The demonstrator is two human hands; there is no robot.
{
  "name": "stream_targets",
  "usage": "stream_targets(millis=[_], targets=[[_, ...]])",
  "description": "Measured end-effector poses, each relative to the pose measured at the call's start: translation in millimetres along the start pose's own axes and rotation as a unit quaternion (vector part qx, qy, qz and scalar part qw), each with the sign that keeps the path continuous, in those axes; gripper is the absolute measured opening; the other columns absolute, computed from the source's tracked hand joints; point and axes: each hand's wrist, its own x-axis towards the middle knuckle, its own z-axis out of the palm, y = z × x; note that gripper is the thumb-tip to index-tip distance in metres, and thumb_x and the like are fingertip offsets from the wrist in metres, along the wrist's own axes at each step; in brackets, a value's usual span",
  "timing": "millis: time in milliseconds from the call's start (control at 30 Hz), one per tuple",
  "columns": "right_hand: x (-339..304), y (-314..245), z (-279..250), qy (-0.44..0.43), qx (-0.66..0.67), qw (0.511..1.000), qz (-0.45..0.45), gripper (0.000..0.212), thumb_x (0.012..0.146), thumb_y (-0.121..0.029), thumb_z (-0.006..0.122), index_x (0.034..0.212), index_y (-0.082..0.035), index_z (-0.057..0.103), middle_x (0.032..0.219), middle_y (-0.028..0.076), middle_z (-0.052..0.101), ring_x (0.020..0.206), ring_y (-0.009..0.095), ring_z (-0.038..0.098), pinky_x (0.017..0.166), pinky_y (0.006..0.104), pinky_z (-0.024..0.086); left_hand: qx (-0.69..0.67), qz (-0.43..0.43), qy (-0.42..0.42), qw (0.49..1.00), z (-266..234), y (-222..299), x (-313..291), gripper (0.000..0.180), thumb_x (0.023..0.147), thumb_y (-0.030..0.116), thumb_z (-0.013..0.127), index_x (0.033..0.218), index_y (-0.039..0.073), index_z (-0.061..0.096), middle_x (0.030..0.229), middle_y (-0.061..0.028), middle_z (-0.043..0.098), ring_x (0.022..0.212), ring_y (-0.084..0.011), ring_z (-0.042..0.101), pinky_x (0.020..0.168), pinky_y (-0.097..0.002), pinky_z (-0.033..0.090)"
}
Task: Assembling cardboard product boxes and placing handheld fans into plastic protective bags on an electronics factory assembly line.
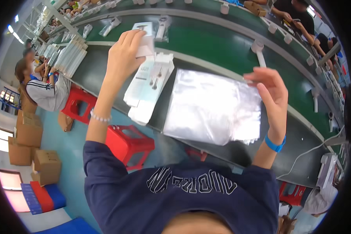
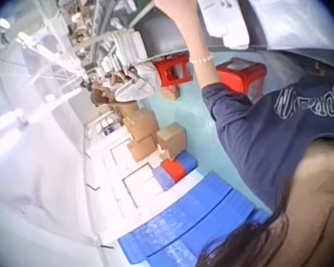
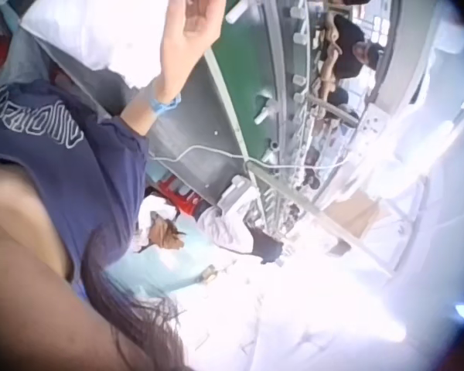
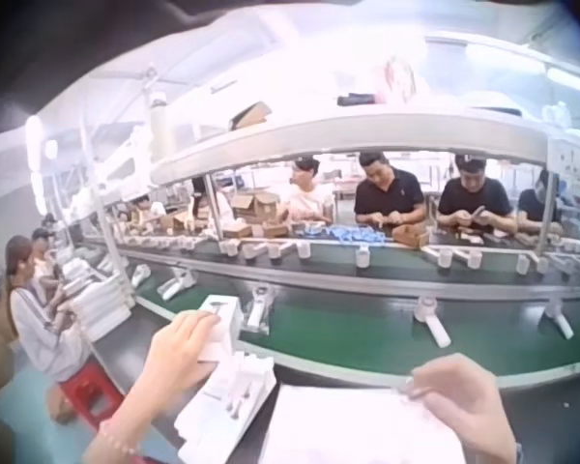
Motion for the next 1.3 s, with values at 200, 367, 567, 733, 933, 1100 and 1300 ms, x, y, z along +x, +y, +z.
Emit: stream_targets(millis=[200,367,567,733,933,1100,1300], targets=[[32,91,-69,0.117,-0.095,0.983,0.109,0.022,0.092,-0.013,0.057,0.111,-0.003,0.058,0.088,0.004,0.064,0.085,0.011,0.062,0.072,0.0244,0.048,0.072,-0.062,0.051,0.994,160,-125,20,0.067,0.064,0.004,0.074,0.124,0.014,0.044,0.145,-0.0103,0.034,0.117,-0.0341,0.051,0.075,-0.0429,0.054],[84,199,-127,0.193,-0.316,0.920,0.130,0.033,0.083,-0.018,0.063,0.113,-0.005,0.055,0.089,0.011,0.063,0.080,0.020,0.063,0.072,0.0308,0.050,-0.044,-0.174,-0.066,0.982,238,-176,10,0.062,0.072,-0.010,0.054,0.128,0.012,0.040,0.145,-0.0166,0.030,0.114,-0.0402,0.051,0.076,-0.0451,0.053],[145,268,-150,0.172,-0.503,0.841,0.104,0.072,0.076,-0.039,0.070,0.133,-0.010,0.039,0.125,0.026,0.046,0.109,0.042,0.054,0.089,0.0472,0.047,-0.169,-0.105,-0.021,0.980,309,-222,6,0.071,0.066,-0.014,0.051,0.130,0.014,0.040,0.147,-0.0281,0.017,0.127,-0.0469,0.036,0.099,-0.0438,0.041],[191,329,-158,0.098,-0.563,0.802,0.170,0.078,0.073,-0.048,0.067,0.137,-0.017,0.036,0.135,0.027,0.039,0.119,0.049,0.045,0.096,0.0474,0.045,-0.147,-0.223,0.022,0.963,232,-167,20,0.080,0.068,-0.011,0.053,0.140,0.015,0.032,0.148,-0.0298,0.017,0.130,-0.0485,0.031,0.103,-0.0450,0.037],[193,279,-124,0.247,-0.439,0.864,-0.008,0.047,0.076,-0.036,0.067,0.112,-0.011,0.050,0.108,0.018,0.056,0.103,0.038,0.056,0.083,0.0454,0.047,-0.189,-0.001,-0.061,0.980,37,1,-32,0.065,0.069,0.000,0.063,0.131,0.011,0.047,0.144,-0.0234,0.032,0.126,-0.0437,0.040,0.101,-0.0449,0.038],[147,227,-123,0.290,-0.311,0.903,-0.055,0.050,0.077,-0.045,0.071,0.103,-0.007,0.053,0.094,0.017,0.061,0.086,0.028,0.060,0.078,0.0371,0.047,-0.354,0.231,-0.217,0.880,-20,141,-105,0.045,0.072,0.010,0.065,0.117,0.014,0.059,0.128,-0.0136,0.053,0.123,-0.0293,0.048,0.096,-0.0439,0.042],[83,217,-122,0.285,-0.073,0.936,0.194,0.073,0.081,-0.068,0.053,0.120,-0.006,0.054,0.111,0.013,0.060,0.101,0.028,0.059,0.089,0.0435,0.045,-0.445,0.293,-0.144,0.834,47,281,-150,0.039,0.074,0.012,0.061,0.113,0.011,0.059,0.128,-0.0122,0.053,0.125,-0.0275,0.046,0.101,-0.0409,0.038]])
